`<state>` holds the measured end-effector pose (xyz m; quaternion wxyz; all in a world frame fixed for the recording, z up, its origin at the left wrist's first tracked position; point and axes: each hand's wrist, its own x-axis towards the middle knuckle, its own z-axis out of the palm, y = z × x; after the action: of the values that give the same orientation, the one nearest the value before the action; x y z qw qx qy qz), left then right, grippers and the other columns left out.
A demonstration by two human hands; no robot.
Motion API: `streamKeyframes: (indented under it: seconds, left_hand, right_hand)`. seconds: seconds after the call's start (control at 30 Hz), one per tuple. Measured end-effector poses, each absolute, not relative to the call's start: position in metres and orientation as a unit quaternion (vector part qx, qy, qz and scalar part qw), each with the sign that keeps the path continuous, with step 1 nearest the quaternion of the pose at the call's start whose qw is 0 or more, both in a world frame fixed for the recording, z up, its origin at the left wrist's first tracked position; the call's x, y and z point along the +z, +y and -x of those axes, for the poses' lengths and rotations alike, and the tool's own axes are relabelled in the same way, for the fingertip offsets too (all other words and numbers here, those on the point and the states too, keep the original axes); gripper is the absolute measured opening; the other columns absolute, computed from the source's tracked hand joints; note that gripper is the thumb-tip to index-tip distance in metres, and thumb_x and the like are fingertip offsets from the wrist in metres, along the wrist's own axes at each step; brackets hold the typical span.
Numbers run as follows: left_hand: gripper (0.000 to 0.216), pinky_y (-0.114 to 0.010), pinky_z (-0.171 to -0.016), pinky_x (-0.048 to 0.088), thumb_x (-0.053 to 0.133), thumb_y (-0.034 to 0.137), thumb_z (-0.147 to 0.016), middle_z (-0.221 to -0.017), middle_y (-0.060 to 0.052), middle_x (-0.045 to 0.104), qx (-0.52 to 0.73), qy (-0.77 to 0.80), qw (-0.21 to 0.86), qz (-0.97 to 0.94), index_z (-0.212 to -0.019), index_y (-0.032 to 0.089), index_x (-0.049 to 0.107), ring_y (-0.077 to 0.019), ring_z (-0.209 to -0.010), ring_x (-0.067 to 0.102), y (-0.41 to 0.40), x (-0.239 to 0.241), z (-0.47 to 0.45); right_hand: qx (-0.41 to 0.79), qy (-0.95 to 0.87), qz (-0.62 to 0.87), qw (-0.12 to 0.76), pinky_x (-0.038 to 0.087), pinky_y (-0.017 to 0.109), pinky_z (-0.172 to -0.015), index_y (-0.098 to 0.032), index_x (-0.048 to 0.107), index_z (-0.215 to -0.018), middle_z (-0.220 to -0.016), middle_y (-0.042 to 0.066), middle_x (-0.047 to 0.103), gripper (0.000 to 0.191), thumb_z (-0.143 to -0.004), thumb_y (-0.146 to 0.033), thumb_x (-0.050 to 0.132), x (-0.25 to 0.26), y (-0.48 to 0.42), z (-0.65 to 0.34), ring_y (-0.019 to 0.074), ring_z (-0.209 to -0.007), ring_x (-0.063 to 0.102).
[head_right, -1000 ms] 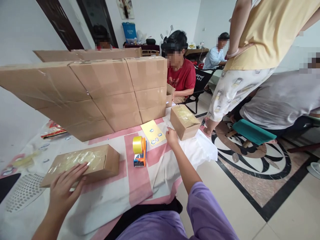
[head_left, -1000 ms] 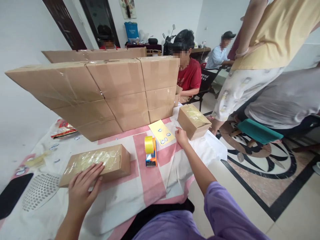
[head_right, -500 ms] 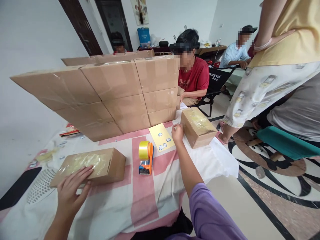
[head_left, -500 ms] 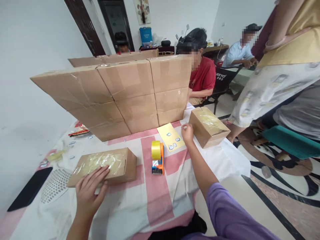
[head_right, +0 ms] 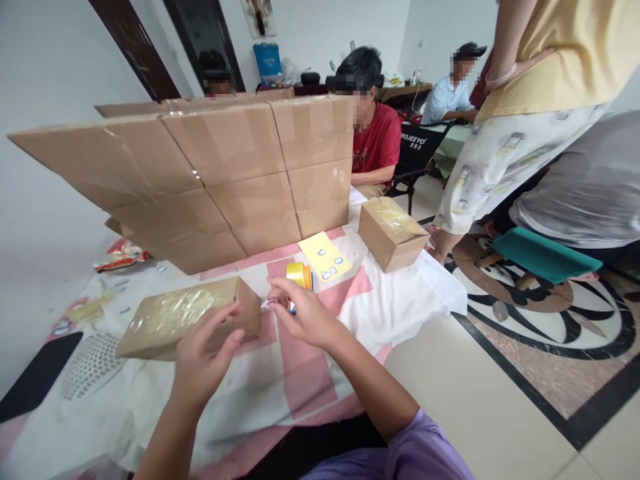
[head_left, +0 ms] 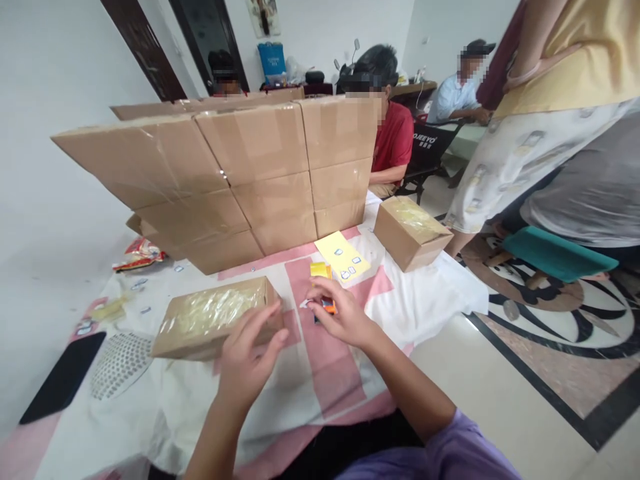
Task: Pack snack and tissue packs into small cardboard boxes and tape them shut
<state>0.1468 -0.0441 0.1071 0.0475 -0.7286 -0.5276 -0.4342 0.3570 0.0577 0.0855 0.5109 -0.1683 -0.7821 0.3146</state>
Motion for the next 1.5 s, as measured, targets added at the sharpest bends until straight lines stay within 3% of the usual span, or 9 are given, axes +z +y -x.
streamKeyframes:
  seconds: [0.13,0.4,0.63,0.77,0.87,1.07,1.23,1.33,1.5]
  left_hand:
    - [0.027,-0.031,-0.088,0.06,0.066,0.026,-0.099,-0.118,-0.005,0.076,-0.427,-0.495,-0.053,0.755,-0.126,0.027,0.07,-0.0195,-0.106,0.074,-0.035,0.125,-0.171]
    - [0.009,-0.024,-0.083,0.056,0.066,0.017,-0.098,-0.1,0.001,0.079,-0.424,-0.523,0.027,0.739,-0.104,0.023,0.07,-0.0135,-0.091,0.075,-0.065,0.123,-0.177]
    - [0.005,-0.02,-0.072,0.057,0.07,0.019,-0.096,-0.087,0.001,0.075,-0.478,-0.553,-0.05,0.68,-0.093,0.023,0.071,-0.0112,-0.078,0.071,-0.083,0.126,-0.173]
    - [0.006,-0.021,-0.07,0.062,0.072,0.025,-0.095,-0.089,0.001,0.079,-0.522,-0.564,-0.112,0.63,-0.099,0.024,0.076,-0.0124,-0.075,0.075,-0.088,0.118,-0.165]
    - [0.009,-0.021,-0.063,0.063,0.075,0.029,-0.092,-0.085,0.0,0.08,-0.547,-0.571,-0.143,0.596,-0.098,0.023,0.078,-0.0126,-0.066,0.074,-0.091,0.116,-0.164]
    - [0.007,-0.022,-0.061,0.064,0.077,0.027,-0.09,-0.086,-0.001,0.081,-0.545,-0.592,-0.076,0.589,-0.094,0.022,0.08,-0.0118,-0.061,0.072,-0.096,0.121,-0.166]
    - [0.011,-0.023,-0.058,0.064,0.075,0.028,-0.092,-0.086,-0.001,0.081,-0.541,-0.597,-0.067,0.589,-0.1,0.021,0.079,-0.0126,-0.062,0.073,-0.099,0.116,-0.166]
    - [0.01,-0.022,-0.058,0.064,0.076,0.026,-0.092,-0.088,0.0,0.081,-0.529,-0.599,-0.044,0.6,-0.1,0.021,0.078,-0.012,-0.062,0.073,-0.099,0.113,-0.167]
    - [0.012,-0.025,-0.07,0.064,0.076,0.016,-0.092,-0.096,0.0,0.083,-0.486,-0.578,0.077,0.651,-0.102,0.023,0.077,-0.0135,-0.073,0.077,-0.098,0.11,-0.172]
  right_hand:
    - [0.261,-0.811,0.181,0.491,0.055,0.028,-0.071,-0.025,0.05,-0.124,-0.098,0.004,0.07,0.023,-0.102,-0.017,0.054,0.098,0.023,-0.349,0.0153,-0.08,0.066]
    - [0.266,-0.796,0.229,0.493,0.053,0.028,-0.066,-0.026,0.043,-0.1,-0.091,0.002,0.064,0.014,-0.101,-0.022,0.055,0.084,0.01,-0.343,0.017,-0.077,0.064]
    - [0.352,-0.792,0.162,0.472,0.051,0.026,-0.068,-0.024,0.058,-0.103,-0.086,0.0,0.065,0.004,-0.1,-0.022,0.06,0.093,0.006,-0.337,0.013,-0.073,0.061]
    - [0.384,-0.784,0.1,0.478,0.053,0.026,-0.071,-0.023,0.067,-0.119,-0.093,0.002,0.07,0.021,-0.098,-0.021,0.064,0.093,0.002,-0.331,0.0126,-0.076,0.062]
    - [0.405,-0.745,0.105,0.519,0.051,0.025,-0.064,-0.022,0.072,-0.109,-0.088,0.002,0.07,0.012,-0.098,-0.023,0.067,0.086,-0.002,-0.321,0.0122,-0.072,0.061]
    - [0.382,-0.711,0.127,0.577,0.048,0.028,-0.06,-0.022,0.072,-0.092,-0.077,0.001,0.065,0.011,-0.098,-0.019,0.063,0.087,-0.01,-0.313,0.013,-0.067,0.058]
    - [0.39,-0.726,0.124,0.552,0.054,0.029,-0.066,-0.024,0.071,-0.103,-0.083,0.001,0.068,0.01,-0.097,-0.02,0.064,0.091,-0.011,-0.315,0.0136,-0.072,0.062]
    - [0.38,-0.718,0.122,0.57,0.054,0.028,-0.066,-0.023,0.071,-0.097,-0.08,0.001,0.067,0.008,-0.098,-0.018,0.064,0.089,-0.012,-0.314,0.0133,-0.072,0.063]
    - [0.335,-0.701,0.118,0.618,0.054,0.028,-0.068,-0.022,0.068,-0.095,-0.083,0.002,0.069,0.015,-0.094,-0.008,0.064,0.087,-0.016,-0.316,0.014,-0.075,0.065]
